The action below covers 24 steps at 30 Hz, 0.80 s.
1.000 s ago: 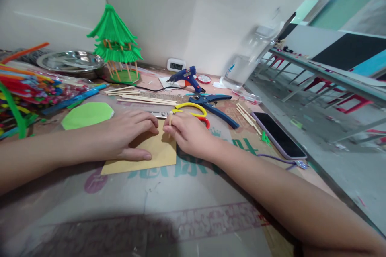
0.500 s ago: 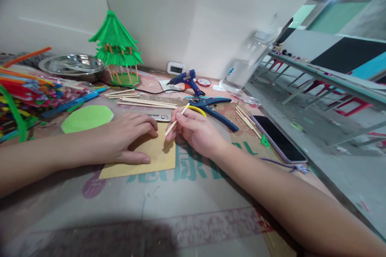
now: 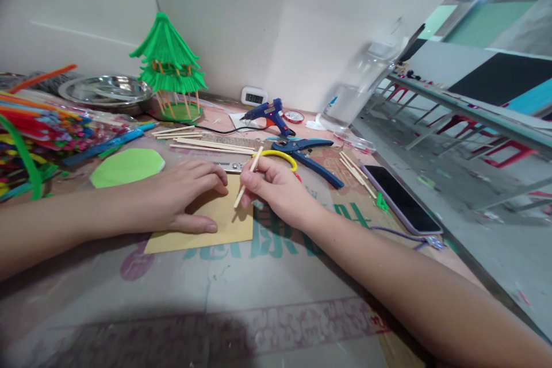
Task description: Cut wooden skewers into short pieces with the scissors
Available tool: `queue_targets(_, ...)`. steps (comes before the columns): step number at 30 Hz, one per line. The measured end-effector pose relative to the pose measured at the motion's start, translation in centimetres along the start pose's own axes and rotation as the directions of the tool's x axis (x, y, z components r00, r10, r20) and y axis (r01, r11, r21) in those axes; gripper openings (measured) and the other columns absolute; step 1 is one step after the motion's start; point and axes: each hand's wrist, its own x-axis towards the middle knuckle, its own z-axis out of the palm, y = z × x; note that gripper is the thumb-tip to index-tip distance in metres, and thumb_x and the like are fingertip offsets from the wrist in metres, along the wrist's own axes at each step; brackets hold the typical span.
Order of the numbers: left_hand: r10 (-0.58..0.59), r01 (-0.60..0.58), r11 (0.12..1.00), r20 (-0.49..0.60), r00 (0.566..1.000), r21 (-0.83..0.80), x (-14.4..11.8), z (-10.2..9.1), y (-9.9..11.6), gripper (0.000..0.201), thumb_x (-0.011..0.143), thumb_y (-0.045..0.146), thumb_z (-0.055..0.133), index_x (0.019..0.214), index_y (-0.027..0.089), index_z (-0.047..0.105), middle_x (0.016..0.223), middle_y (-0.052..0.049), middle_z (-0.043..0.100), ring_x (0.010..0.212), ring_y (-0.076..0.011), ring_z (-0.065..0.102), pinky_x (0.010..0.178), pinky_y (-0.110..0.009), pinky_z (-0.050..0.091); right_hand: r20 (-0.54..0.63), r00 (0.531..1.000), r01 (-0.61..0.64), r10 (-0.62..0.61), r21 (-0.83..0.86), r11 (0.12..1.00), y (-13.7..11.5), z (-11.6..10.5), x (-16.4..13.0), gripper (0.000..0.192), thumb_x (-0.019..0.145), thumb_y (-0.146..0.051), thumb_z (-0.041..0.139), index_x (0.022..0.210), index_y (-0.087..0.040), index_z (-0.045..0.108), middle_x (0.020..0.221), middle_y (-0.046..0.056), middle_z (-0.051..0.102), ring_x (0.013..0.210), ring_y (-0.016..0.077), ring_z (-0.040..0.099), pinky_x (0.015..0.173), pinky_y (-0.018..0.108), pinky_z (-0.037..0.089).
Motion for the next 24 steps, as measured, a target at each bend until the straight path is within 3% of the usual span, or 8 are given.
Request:
queue_targets(3,0.001,-0.001,1.000,0.006,1.000,-0.006,0.0,-0.1,0.1,0.051,0.085,0.060,0.066,0.113,0.018,0.061,0.123,-0.011,0.060,0.114,-0.0293,0.056,0.098,-0.043,0.042,-0.005,1.000,0.015,-0.015,-0.044,0.999,-0.3,0.4,0.0,0.032,0.086,-0.041,0.076,0.084,-0.022,0.051,0.056,-0.010,0.058,0.048,0.0075,0.051,0.051,0.020,0.037)
queue_targets(5,-0.002,0.002,1.000,0.011,1.000,-0.009,0.0,-0.1,0.2,0.050,0.085,0.058,0.066,0.113,0.017,0.060,0.123,-0.011,0.060,0.114,-0.0295,0.056,0.098,-0.043,0.042,0.003,1.000,0.023,-0.023,-0.060,0.998,-0.4,0.5,-0.1,0.030,0.087,-0.041,0.076,0.086,-0.022,0.052,0.057,-0.008,0.061,0.051,0.0092,0.053,0.053,0.021,0.040)
queue_targets(9,0.005,-0.005,1.000,0.008,1.000,-0.012,0.0,-0.3,0.2,0.046,0.086,0.057,0.066,0.109,0.018,0.060,0.120,-0.010,0.060,0.113,-0.0295,0.055,0.097,-0.043,0.042,0.054,0.998,0.013,-0.012,-0.031,0.999,-0.3,0.3,-0.1,0.025,0.090,-0.042,0.071,0.097,-0.020,0.061,0.083,0.003,0.076,0.069,0.0130,0.065,0.066,0.026,0.051)
queue_targets(11,0.015,-0.015,1.000,0.000,1.000,-0.009,0.0,-0.2,0.1,0.045,0.086,0.057,0.066,0.107,0.018,0.061,0.119,-0.010,0.060,0.113,-0.0296,0.055,0.097,-0.043,0.042,0.066,0.998,-0.004,0.005,-0.007,1.000,-0.2,0.3,-0.1,0.025,0.092,-0.043,0.069,0.099,-0.020,0.061,0.089,0.005,0.078,0.069,0.0129,0.065,0.067,0.027,0.052)
queue_targets(18,0.002,-0.002,1.000,0.005,1.000,-0.021,-0.1,-0.1,0.0,0.052,0.084,0.059,0.068,0.112,0.017,0.061,0.122,-0.011,0.060,0.114,-0.0302,0.055,0.097,-0.044,0.042,0.008,1.000,-0.026,0.028,-0.188,0.982,-0.6,1.0,-0.3,0.025,0.087,-0.043,0.072,0.089,-0.019,0.066,0.071,0.001,0.071,0.062,0.0136,0.065,0.061,0.026,0.051)
queue_targets(24,-0.004,0.005,0.999,0.013,1.000,-0.044,-0.1,-0.6,0.5,0.054,0.083,0.059,0.069,0.115,0.016,0.061,0.124,-0.012,0.060,0.116,-0.0302,0.055,0.100,-0.044,0.043,-0.088,0.992,0.056,-0.086,-0.296,0.954,-0.5,1.1,-0.4,0.020,0.086,-0.034,0.072,0.083,-0.021,0.058,0.073,-0.001,0.062,0.067,0.0144,0.064,0.065,0.027,0.052)
